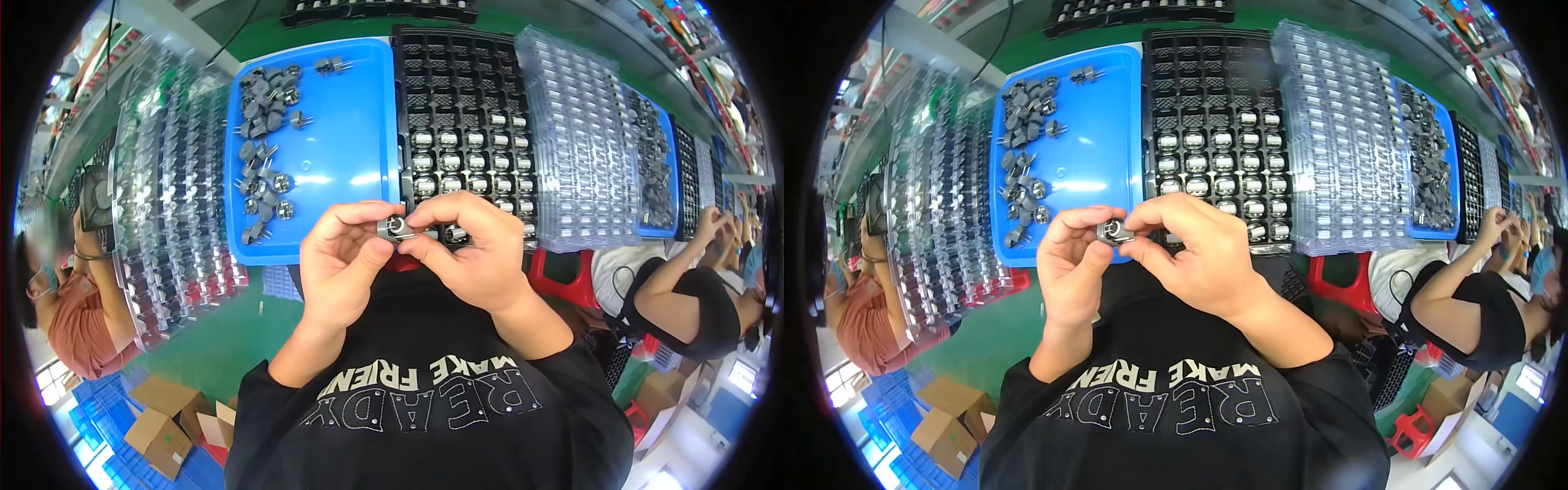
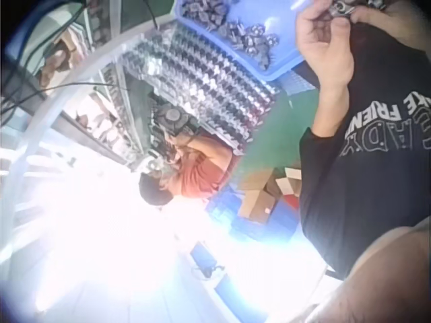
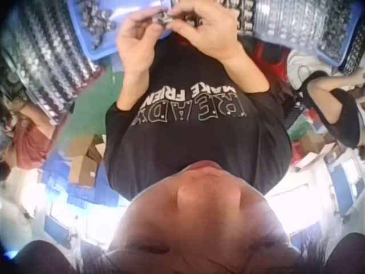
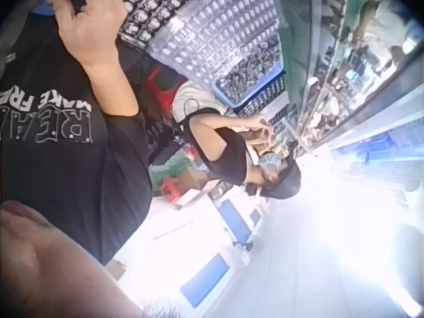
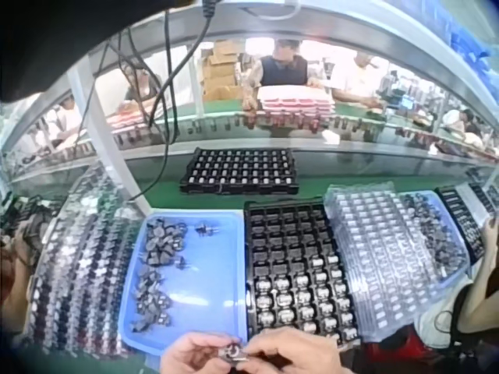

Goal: The recorder is picking up small metallic electronic components, inspecting them, and sorting them into specific slots in plastic trays on a factory assembly line.

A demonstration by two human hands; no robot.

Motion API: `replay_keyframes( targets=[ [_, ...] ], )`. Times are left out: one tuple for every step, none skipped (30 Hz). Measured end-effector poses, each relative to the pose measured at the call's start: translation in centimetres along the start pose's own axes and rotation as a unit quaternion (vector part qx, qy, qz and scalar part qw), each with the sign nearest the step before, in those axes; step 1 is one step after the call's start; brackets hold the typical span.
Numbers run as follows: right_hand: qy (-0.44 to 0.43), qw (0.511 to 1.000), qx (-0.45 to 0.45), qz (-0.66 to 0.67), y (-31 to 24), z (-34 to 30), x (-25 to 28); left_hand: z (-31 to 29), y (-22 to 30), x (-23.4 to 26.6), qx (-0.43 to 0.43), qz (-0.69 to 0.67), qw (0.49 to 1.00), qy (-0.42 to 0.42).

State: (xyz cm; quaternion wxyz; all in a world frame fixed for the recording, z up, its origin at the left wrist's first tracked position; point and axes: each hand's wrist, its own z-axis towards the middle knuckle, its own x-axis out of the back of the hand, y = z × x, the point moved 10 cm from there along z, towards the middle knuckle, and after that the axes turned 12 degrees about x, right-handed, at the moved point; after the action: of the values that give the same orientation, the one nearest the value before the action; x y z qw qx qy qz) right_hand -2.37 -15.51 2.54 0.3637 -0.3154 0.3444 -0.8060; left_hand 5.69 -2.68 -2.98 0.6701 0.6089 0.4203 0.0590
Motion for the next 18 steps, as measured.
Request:
replay_keyframes(
  targets=[
    [0.001,1.0,0.001,-0.003,0.1,-0.1,0.2,0.0,-0.1,-0.2,-0.01,0.019,1.0,0.005],
    [-0.015,1.0,-0.005,0.001,0.4,-0.1,0.1,0.0,0.0,-0.3,-0.019,0.026,0.999,0.007],
    [-0.027,1.0,-0.01,0.007,0.7,0.1,0.1,0.1,-0.5,-0.2,-0.004,0.043,0.999,0.029],
    [-0.034,0.999,-0.005,0.006,0.8,0.4,0.4,0.2,-0.4,-0.1,-0.008,0.056,0.998,0.036],
    [-0.069,0.997,-0.015,-0.011,1.3,0.7,0.4,0.7,-0.6,-0.2,0.008,0.086,0.996,0.034],
    [-0.107,0.993,-0.026,-0.029,1.9,1.1,0.5,1.2,-0.9,-0.2,0.029,0.118,0.992,0.029],
    [-0.134,0.987,-0.037,-0.082,2.8,1.8,1.3,1.6,0.2,0.2,0.007,0.288,0.956,0.049],
    [-0.124,0.979,-0.012,-0.162,3.7,3.3,2.6,1.6,1.4,1.4,-0.005,0.456,0.884,0.101],
    [-0.127,0.961,0.028,-0.246,4.4,4.9,3.7,2.2,3.0,2.7,-0.033,0.546,0.823,0.153],
    [-0.142,0.932,0.009,-0.333,6.1,5.9,4.9,2.5,4.9,3.6,-0.086,0.626,0.749,0.199],
    [-0.174,0.91,0.008,-0.377,7.5,6.7,5.0,2.9,5.9,5.0,-0.081,0.691,0.681,0.227],
    [-0.203,0.885,0.008,-0.419,8.7,7.2,5.1,3.4,6.9,6.3,-0.078,0.748,0.608,0.254],
    [-0.237,0.866,0.036,-0.439,9.4,7.4,4.3,3.8,6.8,7.9,-0.031,0.773,0.579,0.257],
    [-0.278,0.84,0.033,-0.465,10.6,7.3,3.7,4.1,6.4,9.3,0.016,0.791,0.553,0.26],
    [-0.29,0.831,0.056,-0.472,10.7,7.1,3.0,4.1,6.0,9.5,0.017,0.802,0.539,0.257],
    [-0.293,0.827,0.045,-0.478,11.3,7.0,2.7,4.4,5.5,10.0,0.03,0.788,0.56,0.256],
    [-0.318,0.8,0.068,-0.504,11.5,6.9,2.1,4.5,5.4,9.8,0.015,0.783,0.564,0.263],
    [-0.308,0.806,0.06,-0.502,11.6,7.0,2.2,4.5,5.3,9.5,0.0,0.774,0.577,0.262]
  ],
)
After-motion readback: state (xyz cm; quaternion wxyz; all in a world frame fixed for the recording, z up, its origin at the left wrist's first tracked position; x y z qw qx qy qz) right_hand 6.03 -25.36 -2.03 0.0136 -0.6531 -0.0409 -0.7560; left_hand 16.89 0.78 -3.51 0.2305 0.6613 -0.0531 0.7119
